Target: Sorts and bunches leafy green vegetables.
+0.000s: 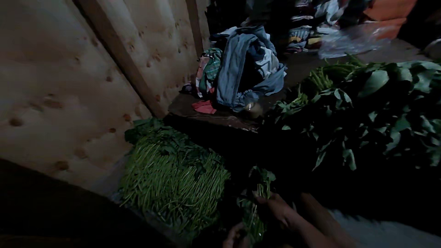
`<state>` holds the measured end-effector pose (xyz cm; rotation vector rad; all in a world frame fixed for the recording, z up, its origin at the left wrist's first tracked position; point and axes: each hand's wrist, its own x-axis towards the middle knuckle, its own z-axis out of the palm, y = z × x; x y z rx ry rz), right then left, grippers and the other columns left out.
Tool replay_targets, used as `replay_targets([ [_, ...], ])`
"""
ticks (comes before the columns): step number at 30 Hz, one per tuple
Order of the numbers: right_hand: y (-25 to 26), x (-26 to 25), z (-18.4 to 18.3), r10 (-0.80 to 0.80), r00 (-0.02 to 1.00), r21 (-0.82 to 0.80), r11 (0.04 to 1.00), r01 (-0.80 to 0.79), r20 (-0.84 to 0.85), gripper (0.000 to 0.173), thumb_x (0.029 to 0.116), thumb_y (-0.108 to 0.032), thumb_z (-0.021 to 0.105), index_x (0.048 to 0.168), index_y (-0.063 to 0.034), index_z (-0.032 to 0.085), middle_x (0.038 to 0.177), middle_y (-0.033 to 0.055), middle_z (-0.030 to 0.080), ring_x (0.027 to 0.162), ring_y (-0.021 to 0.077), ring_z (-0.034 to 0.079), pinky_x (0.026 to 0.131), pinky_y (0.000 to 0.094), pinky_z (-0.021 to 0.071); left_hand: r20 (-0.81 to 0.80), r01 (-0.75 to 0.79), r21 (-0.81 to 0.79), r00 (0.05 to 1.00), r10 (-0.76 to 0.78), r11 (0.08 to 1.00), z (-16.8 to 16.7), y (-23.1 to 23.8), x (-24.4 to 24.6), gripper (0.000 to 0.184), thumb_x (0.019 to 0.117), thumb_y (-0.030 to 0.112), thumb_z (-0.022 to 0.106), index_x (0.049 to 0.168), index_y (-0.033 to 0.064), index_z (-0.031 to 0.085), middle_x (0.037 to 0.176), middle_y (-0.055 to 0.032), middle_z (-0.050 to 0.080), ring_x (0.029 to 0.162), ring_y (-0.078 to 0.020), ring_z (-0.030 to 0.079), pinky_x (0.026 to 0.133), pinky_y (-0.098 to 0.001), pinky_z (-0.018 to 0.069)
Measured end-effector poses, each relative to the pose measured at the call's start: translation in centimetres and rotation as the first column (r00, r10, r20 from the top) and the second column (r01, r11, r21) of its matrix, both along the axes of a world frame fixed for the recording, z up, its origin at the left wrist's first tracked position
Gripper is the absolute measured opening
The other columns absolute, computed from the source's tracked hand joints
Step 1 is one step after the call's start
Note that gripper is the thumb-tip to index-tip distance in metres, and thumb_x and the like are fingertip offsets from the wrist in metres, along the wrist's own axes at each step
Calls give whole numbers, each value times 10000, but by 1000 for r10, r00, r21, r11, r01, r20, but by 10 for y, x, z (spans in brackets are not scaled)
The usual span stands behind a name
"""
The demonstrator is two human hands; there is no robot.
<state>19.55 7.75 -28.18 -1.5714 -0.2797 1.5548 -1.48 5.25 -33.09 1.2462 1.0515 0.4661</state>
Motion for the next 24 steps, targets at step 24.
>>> replay_targets([
  [24, 1, -5, 2, 45, 990, 92, 995, -33, -132, 285, 1128, -280, 385, 1290, -76, 501, 1025, 89, 720, 761, 206, 716, 638, 357, 606, -218, 339, 187, 929, -298, 922, 2, 15, 21, 369, 1084, 148, 427, 1262, -122, 606, 1157, -272, 663, 1073, -317, 648, 985, -470, 497],
])
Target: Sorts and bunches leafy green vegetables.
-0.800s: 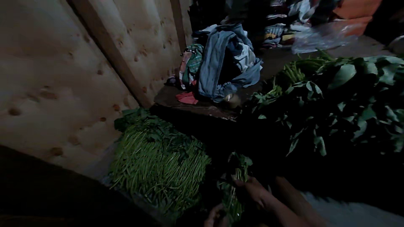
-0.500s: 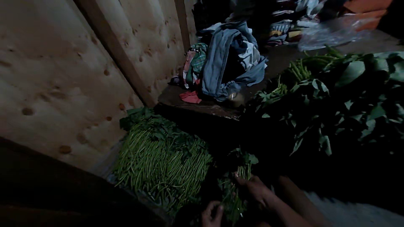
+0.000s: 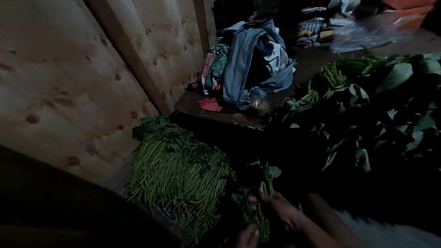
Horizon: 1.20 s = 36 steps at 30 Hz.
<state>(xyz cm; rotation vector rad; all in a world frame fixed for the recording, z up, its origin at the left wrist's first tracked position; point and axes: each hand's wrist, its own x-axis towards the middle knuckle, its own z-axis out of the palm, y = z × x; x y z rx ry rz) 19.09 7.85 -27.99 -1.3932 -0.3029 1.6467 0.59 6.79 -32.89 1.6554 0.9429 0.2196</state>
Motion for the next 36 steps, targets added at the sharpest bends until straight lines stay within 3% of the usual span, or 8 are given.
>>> replay_targets([
  [7, 5, 2, 4, -34, 993, -56, 998, 40, 109, 340, 1128, -289, 392, 1390, -79, 450, 1089, 84, 729, 850, 213, 738, 704, 368, 617, 97, -196, -38, 975, 199, 980, 5, 14, 7, 381, 1074, 158, 477, 1351, -88, 567, 1258, -240, 643, 1127, -270, 648, 1012, -411, 510],
  [10, 5, 2, 2, 46, 996, -19, 999, -44, 82, 302, 1126, -266, 397, 1334, -64, 485, 1041, 73, 736, 802, 180, 733, 684, 334, 618, 307, -336, -109, 884, 353, 936, 6, 28, 15, 389, 1033, 143, 559, 1363, -61, 539, 1130, -109, 710, 924, -126, 691, 810, -292, 577],
  [13, 6, 1, -1, 68, 997, 5, 998, -69, 46, 276, 1124, -250, 403, 1269, -51, 527, 1002, 92, 726, 782, 209, 733, 649, 360, 626, 412, -418, -208, 783, 467, 884, 12, 43, 21, 230, 982, 67, 637, 1181, -49, 634, 1037, -96, 755, 796, -117, 720, 691, -257, 589],
  [18, 6, 0, 7, 55, 998, 3, 998, -55, 27, 293, 1130, -260, 376, 1297, -55, 501, 1038, 87, 727, 771, 211, 731, 644, 357, 621, 362, -464, -361, 730, 580, 809, 8, 53, 25, 143, 944, -5, 672, 1076, -47, 639, 1002, -125, 749, 731, -160, 725, 651, -299, 615],
  [22, 6, -1, 6, 37, 999, 11, 999, -37, -21, 291, 1126, -264, 391, 1288, -53, 511, 1052, 104, 703, 799, 226, 728, 667, 382, 632, 281, -495, -521, 669, 688, 695, -9, 51, 31, 181, 962, -85, 579, 1139, -64, 610, 1023, -143, 722, 733, -185, 705, 627, -327, 604],
  [26, 6, -3, 9, 32, 998, 18, 999, -31, -45, 269, 1126, -250, 386, 1247, -50, 520, 978, 107, 709, 740, 206, 724, 625, 341, 626, 349, -366, -644, 641, 683, 672, -3, 44, 35, 356, 1110, 219, 344, 1191, -33, 582, 905, -85, 718, 706, -150, 703, 619, -306, 609],
  [31, 10, 0, -2, 37, 995, 8, 999, -38, 90, 289, 1113, -251, 436, 1303, -55, 533, 994, 88, 693, 805, 173, 710, 701, 334, 619, 430, -421, -441, 676, 599, 792, -4, 40, 33, 340, 914, -14, 676, 1234, -82, 585, 968, -122, 719, 754, -183, 714, 665, -334, 626],
  [36, 10, 0, -1, 31, 998, -10, 999, -31, 51, 294, 1115, -257, 427, 1294, -59, 553, 1001, 106, 687, 777, 208, 712, 646, 369, 625, 432, -476, -538, 553, 712, 696, -10, 45, 30, 53, 986, -45, 562, 1023, -41, 599, 843, -140, 737, 710, -238, 737, 648, -391, 633],
])
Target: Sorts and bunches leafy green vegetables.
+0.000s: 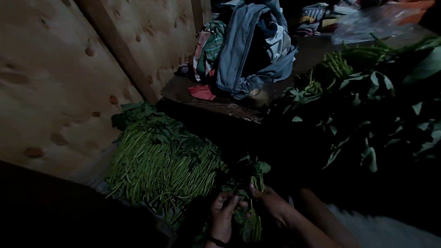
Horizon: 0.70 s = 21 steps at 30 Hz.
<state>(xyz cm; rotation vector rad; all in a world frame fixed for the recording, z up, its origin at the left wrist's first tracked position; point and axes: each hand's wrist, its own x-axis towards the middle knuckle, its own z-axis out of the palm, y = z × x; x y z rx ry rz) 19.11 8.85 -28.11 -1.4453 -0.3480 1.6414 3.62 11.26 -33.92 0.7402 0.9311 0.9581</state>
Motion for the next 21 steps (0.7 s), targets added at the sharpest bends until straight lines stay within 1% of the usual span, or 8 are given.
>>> replay_targets([
  [4, 1, 0, -1, 5, 1000, -11, 1000, -5, 6, 297, 1113, -258, 435, 1313, -59, 528, 979, 109, 672, 777, 213, 712, 654, 379, 632, -104, 29, 2, 994, -29, 1000, 5, 1, -1, 212, 1062, 66, 483, 1190, -75, 575, 910, -124, 696, 753, -216, 720, 685, -376, 635],
  [6, 1, 0, -1, 19, 999, -29, 999, -19, 31, 318, 1113, -273, 438, 1343, -66, 510, 978, 112, 662, 781, 218, 708, 659, 388, 627, -161, 69, 78, 985, -56, 995, 9, -1, -1, 312, 1027, 58, 509, 1305, -85, 513, 982, -117, 676, 813, -189, 708, 721, -338, 620],
  [9, 0, 0, 0, 20, 999, -37, 999, -19, 27, 303, 1108, -268, 454, 1332, -71, 505, 954, 103, 665, 757, 205, 707, 640, 369, 625, -219, 35, 200, 976, 10, 979, 15, -3, 5, 269, 929, -4, 656, 1175, -88, 585, 908, -91, 701, 738, -143, 705, 673, -285, 615],
  [11, 0, 0, 0, 35, 999, -32, 999, -34, 20, 290, 1109, -268, 451, 1311, -67, 510, 931, 96, 665, 733, 197, 702, 621, 357, 621, -229, -2, 217, 972, 53, 976, 17, -1, 7, 84, 925, -17, 658, 1003, -49, 661, 834, -75, 711, 690, -140, 700, 649, -283, 615],
  [14, 0, 1, 1, 36, 999, -32, 999, -37, -34, 284, 1113, -276, 433, 1304, -74, 489, 960, 104, 666, 753, 228, 720, 609, 370, 629, -245, -64, 178, 964, 107, 982, 17, 5, 6, 52, 952, -3, 619, 948, -26, 665, 819, -52, 674, 707, -104, 653, 676, -237, 571],
  [16, 0, 1, 3, 35, 998, -37, 999, -36, -47, 281, 1111, -277, 436, 1303, -78, 489, 969, 102, 665, 763, 226, 725, 611, 369, 633, -280, -55, 206, 953, 113, 977, 17, 7, 4, 112, 983, 53, 600, 1030, -34, 653, 891, -51, 674, 772, -82, 644, 721, -226, 552],
  [19, -1, 1, 5, 46, 998, -23, 999, -47, -44, 276, 1112, -266, 438, 1301, -73, 493, 951, 94, 658, 748, 203, 713, 616, 367, 633, -315, 129, 279, 948, -36, 952, 18, 6, -1, 370, 930, 92, 677, 1263, -58, 618, 1225, -148, 618, 874, -138, 703, 727, -281, 623],
  [21, -1, 0, 4, 56, 997, -3, 998, -56, -54, 250, 1111, -257, 439, 1255, -66, 512, 921, 92, 654, 739, 198, 705, 620, 369, 632, -347, 163, 315, 937, -46, 935, 12, 8, -1, 226, 887, 81, 735, 1075, -40, 703, 1257, -164, 615, 885, -154, 712, 722, -290, 640],
])
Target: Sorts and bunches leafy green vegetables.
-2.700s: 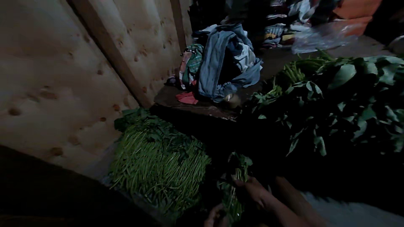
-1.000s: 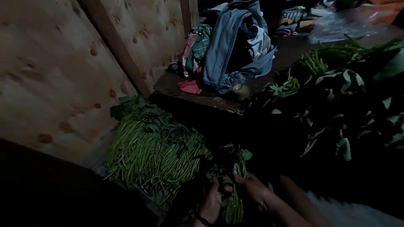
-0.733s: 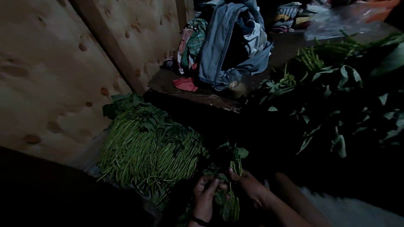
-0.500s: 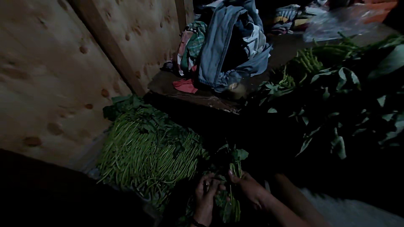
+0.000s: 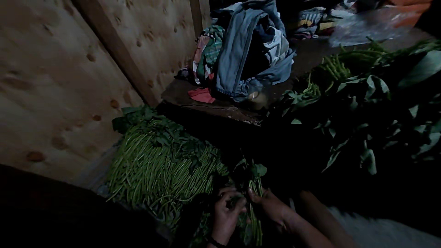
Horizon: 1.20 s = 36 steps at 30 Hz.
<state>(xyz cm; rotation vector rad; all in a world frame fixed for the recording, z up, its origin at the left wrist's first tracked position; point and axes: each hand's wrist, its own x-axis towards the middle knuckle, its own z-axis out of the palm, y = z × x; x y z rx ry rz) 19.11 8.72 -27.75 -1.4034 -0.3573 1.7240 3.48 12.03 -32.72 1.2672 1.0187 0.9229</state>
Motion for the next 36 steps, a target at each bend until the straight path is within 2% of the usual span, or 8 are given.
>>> replay_targets([
  [6, -1, 1, 1, 111, 993, -13, 994, -111, -37, 279, 1127, -287, 379, 1241, -70, 513, 943, 80, 678, 801, 209, 724, 704, 369, 636, 6, 70, -267, 997, -71, 961, -1, 8, -4, 89, 980, 47, 627, 998, -17, 686, 850, -36, 682, 740, -102, 660, 715, -265, 578],
  [11, -2, 3, -4, 274, 960, -45, 960, -277, -60, 314, 1127, -337, 360, 1191, -75, 521, 879, 59, 666, 779, 195, 707, 745, 369, 620, 222, 226, -652, 970, -102, 723, -7, 6, -1, 146, 1035, -3, 417, 1010, 40, 554, 579, 12, 520, 474, -114, 541, 501, -299, 544],
  [14, -3, 5, -3, 258, 963, -59, 963, -263, -77, 265, 1121, -321, 394, 1142, -94, 529, 832, 25, 629, 733, 161, 686, 737, 347, 623, 148, 219, -663, 976, -162, 716, -8, 11, 6, 130, 1030, -31, 428, 1026, 43, 535, 622, -28, 586, 510, -136, 600, 513, -307, 563],
  [16, -1, 5, 0, 118, 991, -80, 989, -123, -69, 276, 1118, -316, 403, 1103, -76, 540, 796, 29, 609, 678, 154, 666, 684, 336, 619, -183, 167, -499, 939, -292, 850, -24, 31, 4, 198, 1012, -8, 527, 1198, 13, 594, 907, -69, 688, 800, -142, 685, 752, -311, 587],
  [18, 1, 6, 3, -38, 999, -102, 994, 34, -36, 292, 1119, -319, 394, 1117, -64, 536, 784, 39, 603, 652, 158, 658, 643, 334, 616, -658, 133, -272, 697, -285, 953, -46, 60, -10, 369, 1020, 134, 570, 1375, 40, 608, 1327, -151, 647, 1234, -251, 619, 1074, -417, 483],
  [20, 5, 7, 2, -141, 990, -107, 985, 137, -23, 305, 1122, -325, 377, 1143, -53, 514, 784, 51, 596, 643, 167, 650, 626, 335, 605, -918, 60, -146, 364, -158, 987, -70, 83, -33, 456, 1039, 252, 528, 1466, 94, 548, 1481, -186, 533, 1396, -352, 483, 1162, -508, 379],
  [25, 8, 10, -1, -267, 963, -120, 955, 271, 42, 331, 1114, -345, 393, 1202, -49, 512, 769, 52, 561, 611, 160, 629, 592, 326, 597, -975, 106, -222, -8, -222, 969, -87, 87, -71, 447, 1057, 210, 497, 1481, 72, 521, 1475, -187, 547, 1397, -380, 475, 1155, -584, 330],
  [36, 0, 7, -3, -229, 950, -66, 966, 248, 214, 190, 1061, -159, 570, 1191, -21, 586, 899, 76, 651, 753, 155, 671, 694, 315, 592, -635, 8, 116, 770, 68, 993, -16, -43, -63, 273, 983, 111, 626, 1154, -87, 704, 998, -233, 731, 877, -325, 720, 856, -484, 574],
])
